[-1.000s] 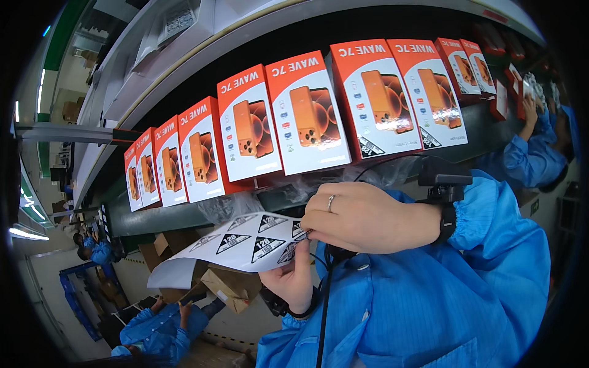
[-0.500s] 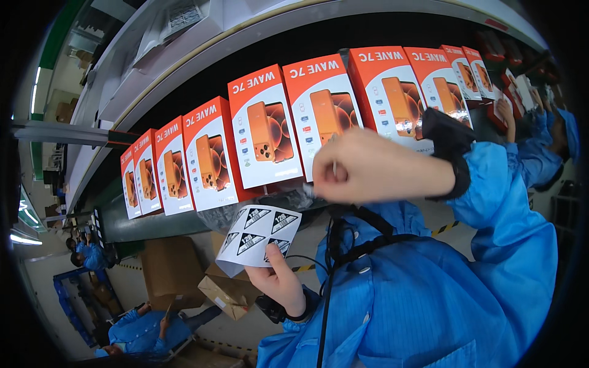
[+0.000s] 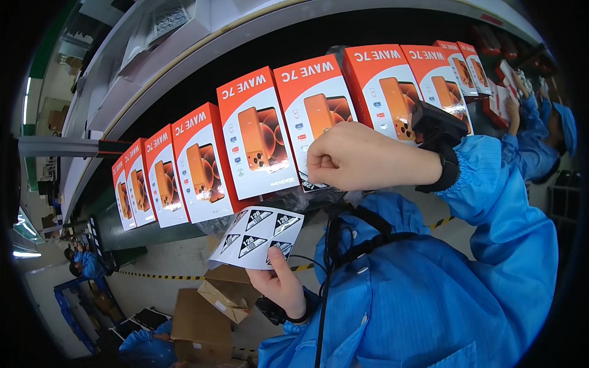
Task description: Applying labels or triangular warning stickers to the back of smartphone retail boxes on a production line.
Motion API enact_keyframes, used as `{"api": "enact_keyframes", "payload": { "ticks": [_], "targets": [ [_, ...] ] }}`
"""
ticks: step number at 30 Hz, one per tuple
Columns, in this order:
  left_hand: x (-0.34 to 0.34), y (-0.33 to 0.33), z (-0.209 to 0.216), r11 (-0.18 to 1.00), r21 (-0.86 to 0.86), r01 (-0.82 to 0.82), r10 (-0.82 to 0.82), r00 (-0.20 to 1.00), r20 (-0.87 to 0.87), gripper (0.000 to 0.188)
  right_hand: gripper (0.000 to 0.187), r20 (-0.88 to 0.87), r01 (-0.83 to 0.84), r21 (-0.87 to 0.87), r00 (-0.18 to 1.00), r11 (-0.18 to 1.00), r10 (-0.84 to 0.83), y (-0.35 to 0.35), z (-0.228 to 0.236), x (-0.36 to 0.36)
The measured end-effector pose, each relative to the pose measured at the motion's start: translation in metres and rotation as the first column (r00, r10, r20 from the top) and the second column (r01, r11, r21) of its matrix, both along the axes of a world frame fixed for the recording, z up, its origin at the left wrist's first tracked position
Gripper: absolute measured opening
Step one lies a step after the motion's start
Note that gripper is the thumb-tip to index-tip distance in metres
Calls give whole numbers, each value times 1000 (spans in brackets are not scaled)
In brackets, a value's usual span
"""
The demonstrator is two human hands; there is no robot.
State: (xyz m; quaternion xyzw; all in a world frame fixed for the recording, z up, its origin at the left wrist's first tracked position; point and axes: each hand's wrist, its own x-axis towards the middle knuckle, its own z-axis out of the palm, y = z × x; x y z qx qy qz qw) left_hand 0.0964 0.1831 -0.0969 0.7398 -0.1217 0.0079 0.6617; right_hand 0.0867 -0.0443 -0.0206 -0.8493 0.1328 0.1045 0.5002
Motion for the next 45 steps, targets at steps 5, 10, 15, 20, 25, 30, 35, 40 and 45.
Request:
{"api": "enact_keyframes", "payload": {
  "ticks": [5,10,15,20,25,30,35,40,45],
  "targets": [
    [0,2,-2,1000,9,3,-3,1000,6,20,9,-4,-52,-38,999,998,51,-2,-4,0],
    [1,1,-2,1000,23,8,-9,1000,27,20,12,33,-57,-95,998,994,61,-1,-14,-2],
    [1,2,1,1000,2,14,-14,1000,4,20,25,264,6,-370,959,929,99,-1,-19,-6],
    [-4,20,-7,990,-53,131,-135,988,-80,33,32,76,-134,79,989,988,128,26,5,-20],
    [-10,23,0,917,-267,296,-353,915,-196,37,31,165,-41,500,985,865,-49,49,-22,-30],
    [-2,29,3,872,-312,378,-416,907,-62,24,20,535,95,-9,841,995,-76,65,-15,-26],
    [3,43,5,933,-115,340,-337,940,46,20,17,688,16,-335,688,942,233,93,-17,-28],
    [8,58,6,937,-92,338,-336,941,36,21,19,705,6,-335,665,942,246,109,-21,-24],
    [15,65,0,965,-133,225,-230,973,-28,19,20,703,-6,-343,661,939,261,122,-22,-17]
  ]
}}
